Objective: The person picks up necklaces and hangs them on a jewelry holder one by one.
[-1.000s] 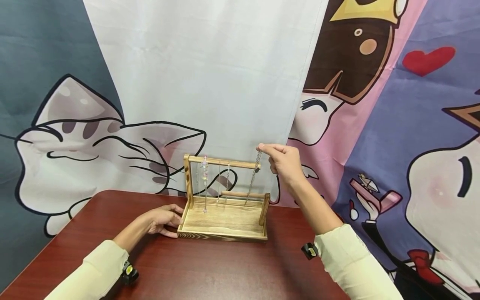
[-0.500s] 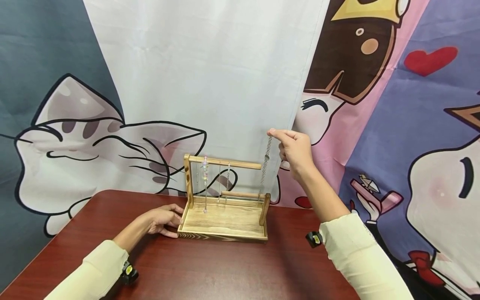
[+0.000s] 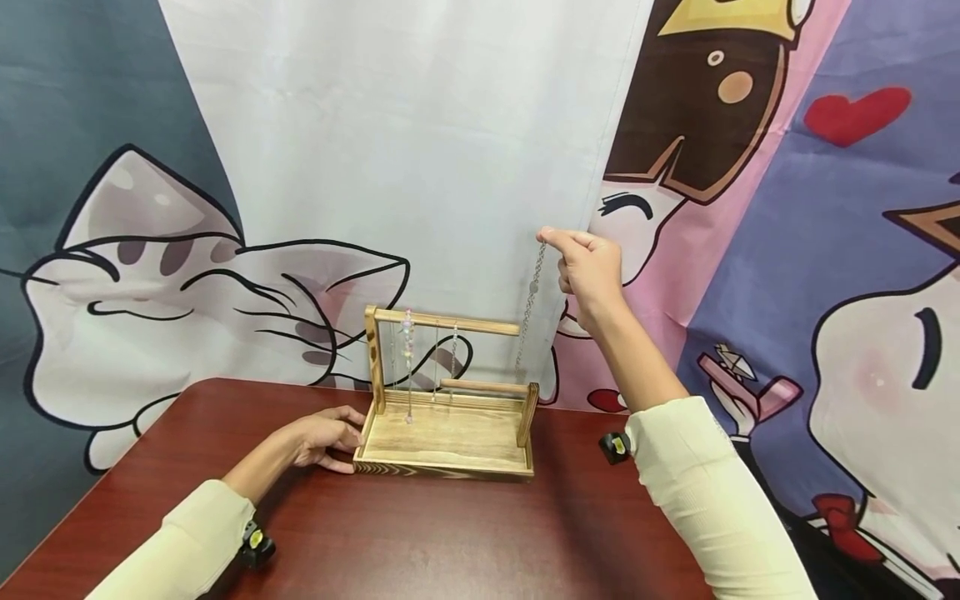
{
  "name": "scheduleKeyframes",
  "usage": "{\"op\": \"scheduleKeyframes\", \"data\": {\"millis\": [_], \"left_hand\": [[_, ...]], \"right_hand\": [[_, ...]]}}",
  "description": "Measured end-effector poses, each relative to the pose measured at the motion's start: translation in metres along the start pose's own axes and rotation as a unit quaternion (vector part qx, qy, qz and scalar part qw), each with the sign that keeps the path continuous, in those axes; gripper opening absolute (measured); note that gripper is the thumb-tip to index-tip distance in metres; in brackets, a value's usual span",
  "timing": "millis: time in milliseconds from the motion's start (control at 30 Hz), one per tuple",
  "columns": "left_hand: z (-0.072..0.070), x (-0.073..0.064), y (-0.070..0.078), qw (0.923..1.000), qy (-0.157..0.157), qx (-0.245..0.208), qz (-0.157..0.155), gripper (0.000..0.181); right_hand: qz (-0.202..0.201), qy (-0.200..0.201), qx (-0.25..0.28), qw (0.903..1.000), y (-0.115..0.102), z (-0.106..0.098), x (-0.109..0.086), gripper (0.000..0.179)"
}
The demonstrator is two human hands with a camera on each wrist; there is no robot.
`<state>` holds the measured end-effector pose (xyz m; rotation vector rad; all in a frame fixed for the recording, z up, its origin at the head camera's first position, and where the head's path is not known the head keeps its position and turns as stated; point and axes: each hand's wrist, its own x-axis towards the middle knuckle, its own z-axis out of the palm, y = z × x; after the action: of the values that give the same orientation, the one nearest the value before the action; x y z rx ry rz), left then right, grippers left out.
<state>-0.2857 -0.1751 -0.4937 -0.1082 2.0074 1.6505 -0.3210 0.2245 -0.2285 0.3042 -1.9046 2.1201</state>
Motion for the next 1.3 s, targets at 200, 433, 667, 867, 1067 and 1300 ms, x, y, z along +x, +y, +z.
{"op": "scheduleKeyframes", "data": {"millis": [200,433,667,867,1067,1300], "left_hand": [[0.002,0.001,0.002,1.0000,-0.005,-0.002,0.003,0.049],[0.002,0.001,0.003,1.0000,-0.003,0.003,0.005,0.049],[0.000,0.001,0.003,1.0000,0.001,0.000,0.001,0.048],[0.000,-0.001,0.000,1.0000,0.002,0.001,0.003,0.048],[-0.001,-0.002,-0.001,1.0000,0.003,0.000,0.005,0.049],[-0.001,-0.002,-0.002,1.0000,0.007,-0.002,0.003,0.049]], "right_hand": [[0.024,0.006,-0.008,0.9997,0.016,-0.002,0.001,0.018],[0.048,0.000,-0.026,0.9985,0.037,-0.004,-0.003,0.018],[0.067,-0.010,-0.055,0.9962,0.052,0.000,-0.007,0.015],[0.076,-0.014,-0.071,0.9945,0.062,0.008,-0.012,0.016],[0.089,-0.025,-0.070,0.9932,0.073,0.018,-0.017,0.019],[0.112,-0.033,-0.084,0.9895,0.088,0.028,-0.025,0.015]]}}
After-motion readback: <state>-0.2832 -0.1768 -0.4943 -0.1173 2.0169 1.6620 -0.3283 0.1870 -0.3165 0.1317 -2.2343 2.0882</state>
